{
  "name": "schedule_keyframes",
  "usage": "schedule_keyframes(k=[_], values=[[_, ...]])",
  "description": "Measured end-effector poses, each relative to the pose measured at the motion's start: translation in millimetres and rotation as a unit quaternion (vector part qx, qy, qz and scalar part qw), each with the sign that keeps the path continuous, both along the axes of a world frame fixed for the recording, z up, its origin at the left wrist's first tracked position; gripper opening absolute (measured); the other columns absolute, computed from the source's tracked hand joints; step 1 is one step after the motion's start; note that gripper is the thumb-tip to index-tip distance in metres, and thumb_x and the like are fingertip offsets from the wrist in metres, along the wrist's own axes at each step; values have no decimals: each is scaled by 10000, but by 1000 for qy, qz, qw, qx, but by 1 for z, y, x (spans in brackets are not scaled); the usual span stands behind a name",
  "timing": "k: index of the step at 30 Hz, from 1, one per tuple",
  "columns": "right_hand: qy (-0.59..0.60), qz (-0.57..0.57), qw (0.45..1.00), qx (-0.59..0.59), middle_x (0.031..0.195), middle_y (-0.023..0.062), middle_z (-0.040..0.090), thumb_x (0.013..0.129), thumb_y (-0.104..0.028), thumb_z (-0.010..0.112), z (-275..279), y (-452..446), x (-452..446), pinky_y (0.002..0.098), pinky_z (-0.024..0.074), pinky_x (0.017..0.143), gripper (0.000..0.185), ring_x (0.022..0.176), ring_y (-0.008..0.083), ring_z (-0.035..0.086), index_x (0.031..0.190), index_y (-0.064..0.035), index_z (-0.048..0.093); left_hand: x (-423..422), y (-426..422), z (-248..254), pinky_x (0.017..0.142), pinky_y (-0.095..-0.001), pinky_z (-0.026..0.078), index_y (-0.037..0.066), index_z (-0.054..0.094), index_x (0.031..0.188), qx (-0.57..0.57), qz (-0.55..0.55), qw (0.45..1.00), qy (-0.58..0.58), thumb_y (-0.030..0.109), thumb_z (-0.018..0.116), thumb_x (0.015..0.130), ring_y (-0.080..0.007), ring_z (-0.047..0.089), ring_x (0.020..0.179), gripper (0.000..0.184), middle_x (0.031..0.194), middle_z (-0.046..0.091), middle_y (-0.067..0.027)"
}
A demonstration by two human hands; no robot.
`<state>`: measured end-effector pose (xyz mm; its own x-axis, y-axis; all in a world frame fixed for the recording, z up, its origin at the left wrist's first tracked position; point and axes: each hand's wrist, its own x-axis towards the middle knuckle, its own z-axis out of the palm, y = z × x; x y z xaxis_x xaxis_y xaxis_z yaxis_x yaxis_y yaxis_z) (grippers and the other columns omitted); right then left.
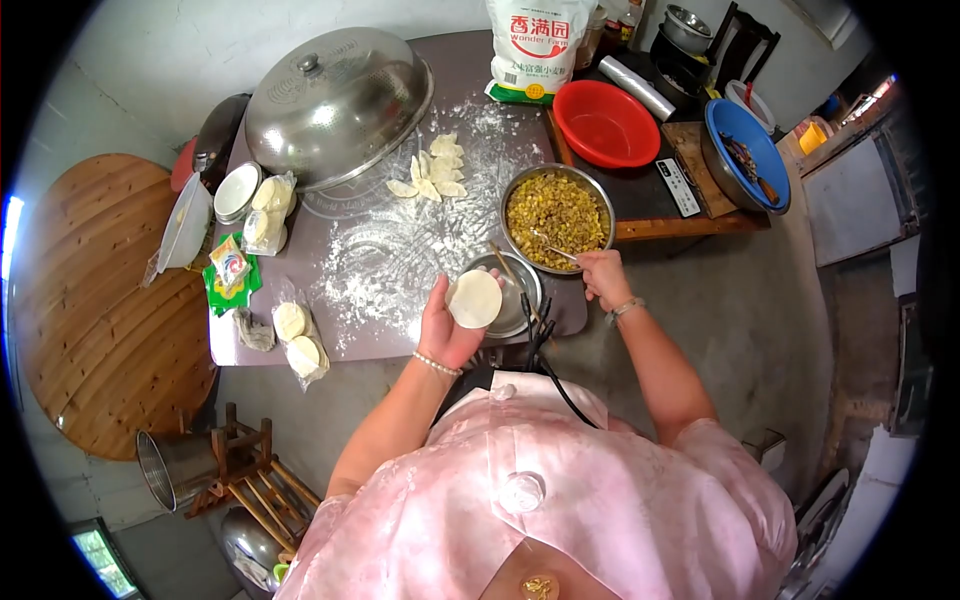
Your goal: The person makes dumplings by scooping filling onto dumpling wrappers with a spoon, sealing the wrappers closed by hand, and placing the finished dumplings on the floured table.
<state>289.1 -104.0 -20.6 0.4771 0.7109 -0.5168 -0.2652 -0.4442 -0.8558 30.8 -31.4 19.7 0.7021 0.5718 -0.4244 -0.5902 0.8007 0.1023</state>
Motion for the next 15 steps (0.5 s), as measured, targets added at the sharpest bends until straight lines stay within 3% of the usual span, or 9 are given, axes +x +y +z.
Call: schedule_keyframes(k=[1, 5, 11, 15], values=[[47, -13, 999, 8, 478, -22, 406, 842, -109, 547, 6, 0, 1, 295, 340, 349, 160, 335, 78, 330, 775, 31, 586, 0, 1, 1, 1039, -422, 340, -59, 346, 1297, -3, 0, 1000, 0, 428, 345, 945, -361, 402, 1234, 601, 1322, 418, -226], [80, -19, 997, 11, 458, -31, 362, 846, -104, 542, 7, -6, 7, 287, 312, 343, 134, 328, 76, 282, 817, 20, 585, 3, 4, -4, 1028, -431, 350, -59, 344, 1298, -4, 3, 1000, -9, 438, 348, 943, -358, 408, 1230, 611, 1322, 419, -223], [64, -27, 997, 23, 461, -33, 359, 849, -103, 546, 20, -9, 16, 281, 305, 342, 130, 327, 70, 280, 846, 23, 579, 16, 15, -8, 999, -455, 363, -38, 353, 1302, 13, -9, 1000, 1, 470, 333, 940, -350, 420, 1222, 623, 1320, 427, -215], [48, -31, 997, 46, 463, -29, 374, 845, -102, 553, 42, -5, 13, 271, 307, 340, 150, 325, 65, 280, 882, 42, 575, 28, 25, -15, 988, -457, 362, 30, 405, 1288, -1, -3, 1000, -3, 530, 308, 927, -343, 431, 1213, 624, 1315, 449, -179]])
